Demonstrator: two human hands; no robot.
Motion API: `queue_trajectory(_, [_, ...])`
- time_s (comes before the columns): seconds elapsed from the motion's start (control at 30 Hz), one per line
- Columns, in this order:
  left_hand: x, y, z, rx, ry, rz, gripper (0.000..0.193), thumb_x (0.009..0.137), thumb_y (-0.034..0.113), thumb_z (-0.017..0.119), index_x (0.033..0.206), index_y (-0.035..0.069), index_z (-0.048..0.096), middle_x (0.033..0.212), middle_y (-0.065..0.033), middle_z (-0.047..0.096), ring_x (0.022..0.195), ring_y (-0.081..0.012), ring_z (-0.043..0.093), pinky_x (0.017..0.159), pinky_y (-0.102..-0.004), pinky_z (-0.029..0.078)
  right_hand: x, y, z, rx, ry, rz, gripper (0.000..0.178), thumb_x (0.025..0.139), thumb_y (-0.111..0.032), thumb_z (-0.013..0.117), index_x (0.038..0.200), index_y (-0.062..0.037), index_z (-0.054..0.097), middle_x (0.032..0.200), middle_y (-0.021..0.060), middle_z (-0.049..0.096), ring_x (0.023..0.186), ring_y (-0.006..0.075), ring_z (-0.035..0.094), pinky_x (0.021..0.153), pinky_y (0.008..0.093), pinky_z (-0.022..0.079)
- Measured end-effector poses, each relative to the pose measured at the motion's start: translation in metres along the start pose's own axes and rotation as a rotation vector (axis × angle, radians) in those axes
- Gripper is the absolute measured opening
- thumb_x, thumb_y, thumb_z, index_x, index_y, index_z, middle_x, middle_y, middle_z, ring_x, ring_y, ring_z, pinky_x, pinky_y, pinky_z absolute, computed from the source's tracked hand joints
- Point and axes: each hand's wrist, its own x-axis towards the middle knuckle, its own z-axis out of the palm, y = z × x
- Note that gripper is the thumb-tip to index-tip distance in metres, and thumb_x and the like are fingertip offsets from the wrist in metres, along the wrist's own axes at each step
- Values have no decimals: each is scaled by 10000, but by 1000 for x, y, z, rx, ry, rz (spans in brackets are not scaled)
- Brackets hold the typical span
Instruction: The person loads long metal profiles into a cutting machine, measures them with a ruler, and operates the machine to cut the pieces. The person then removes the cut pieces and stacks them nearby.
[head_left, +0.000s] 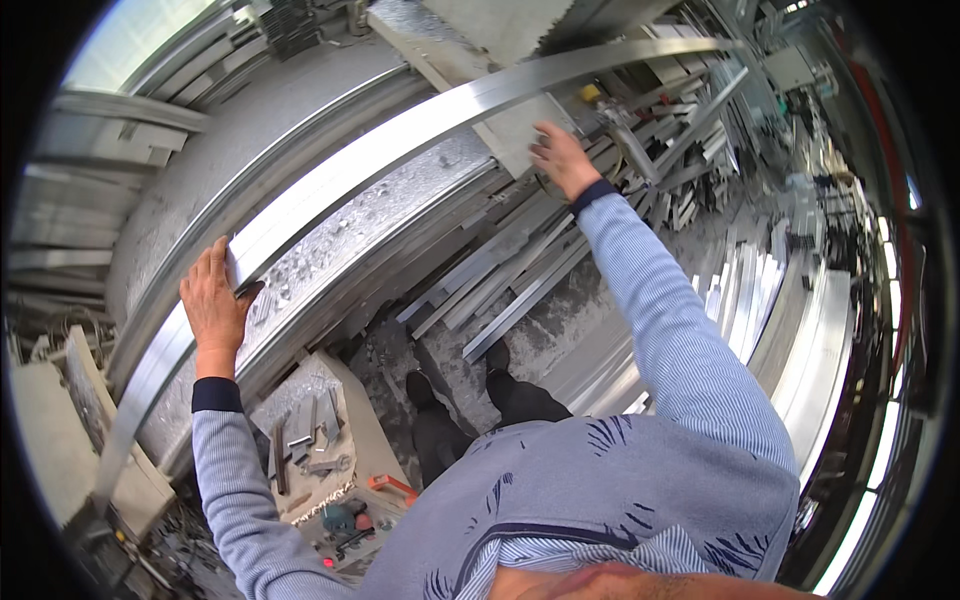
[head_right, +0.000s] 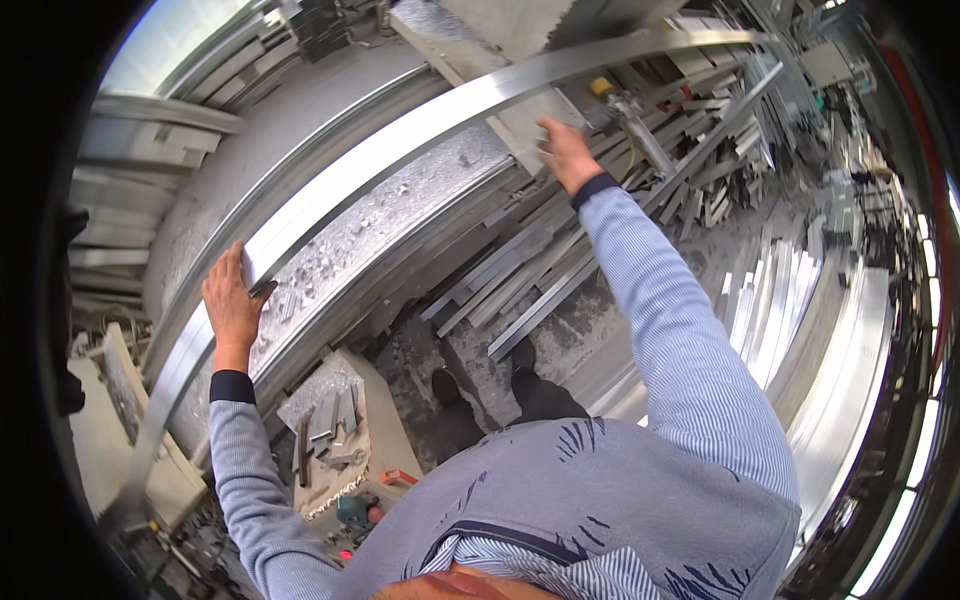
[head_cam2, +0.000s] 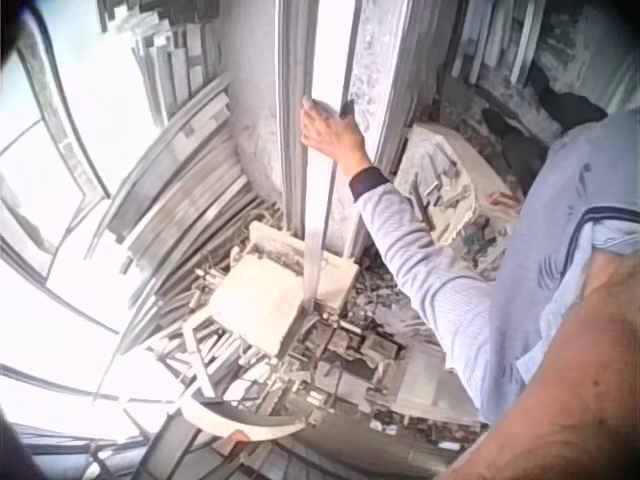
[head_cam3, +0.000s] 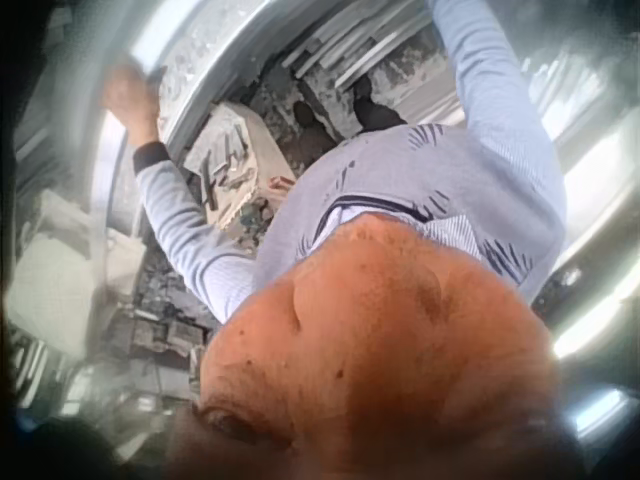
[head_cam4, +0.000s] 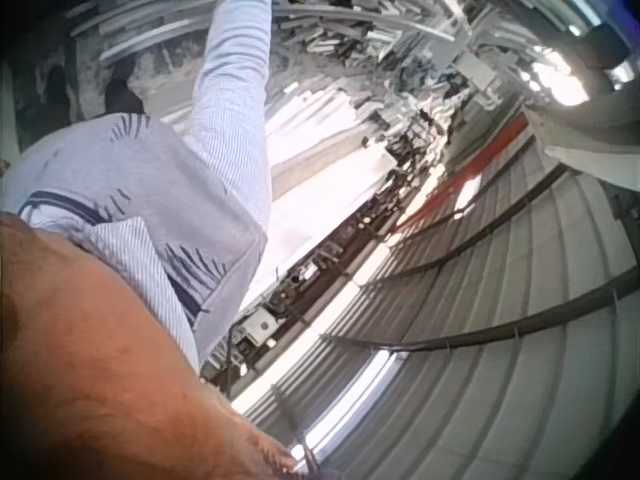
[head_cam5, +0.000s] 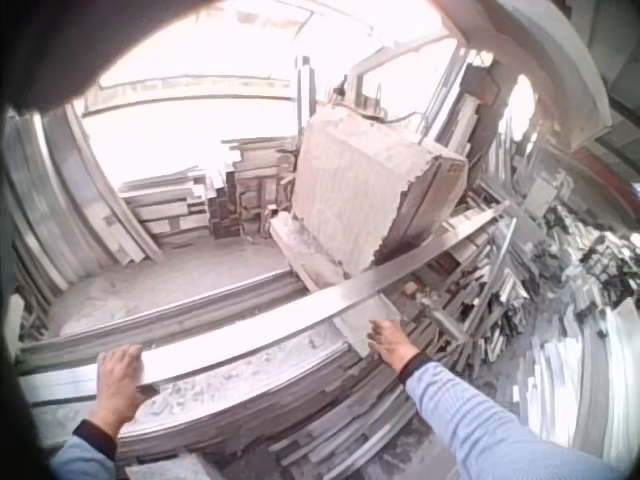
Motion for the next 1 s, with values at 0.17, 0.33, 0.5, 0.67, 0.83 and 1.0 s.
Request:
queue_trajectory(0.17, [20,19,2,27,-107,-42,889,709,328,961,1468,148,534,1203,-91,664,1127,-338,623,959,-458,476,52,-33,79,159,-119,97,423,974,-393,705,1261,-92,621,1035,93,704,985,289,705,912,498,578])
queue_trajectory(0.33, [28,12,6,-2,-111,-62,876,688,319,966,1440,139,554,1231,-88,669,1151,-343,613,975,-460,467,74,-37,102,194,-131,80,352,1021,-316,676,1276,-79,619,1173,102,706,1041,302,715,858,514,601])
queue_trajectory(0.5, [39,8,11,7,-119,-80,854,683,296,961,1417,138,554,1227,-94,659,1179,-357,602,990,-478,460,90,-39,109,128,-86,26,400,1020,-380,714,1290,-101,619,1158,76,699,977,250,688,813,486,598])
queue_trajectory(0.67, [39,4,15,33,-91,-37,833,668,303,967,1374,111,569,1236,-104,648,1160,-370,606,977,-489,473,91,-30,109,36,2,15,479,963,-492,773,1249,-129,646,1124,29,693,944,209,650,774,446,567])
queue_trajectory(0.83, [39,-10,26,-23,-57,-4,863,607,230,990,1363,58,612,1288,-175,656,1233,-411,612,1038,-509,485,91,-34,89,-39,-220,48,556,1028,-589,650,1205,-63,615,978,70,613,799,208,567,722,426,512])
queue_trajectory(1.0, [23,-10,14,-187,-65,-101,818,694,245,966,1421,101,620,1367,-156,643,1326,-369,570,1123,-479,448,86,-4,67,185,-430,256,416,1072,-495,591,1293,-154,682,1152,27,713,1181,231,651,1091,440,472])
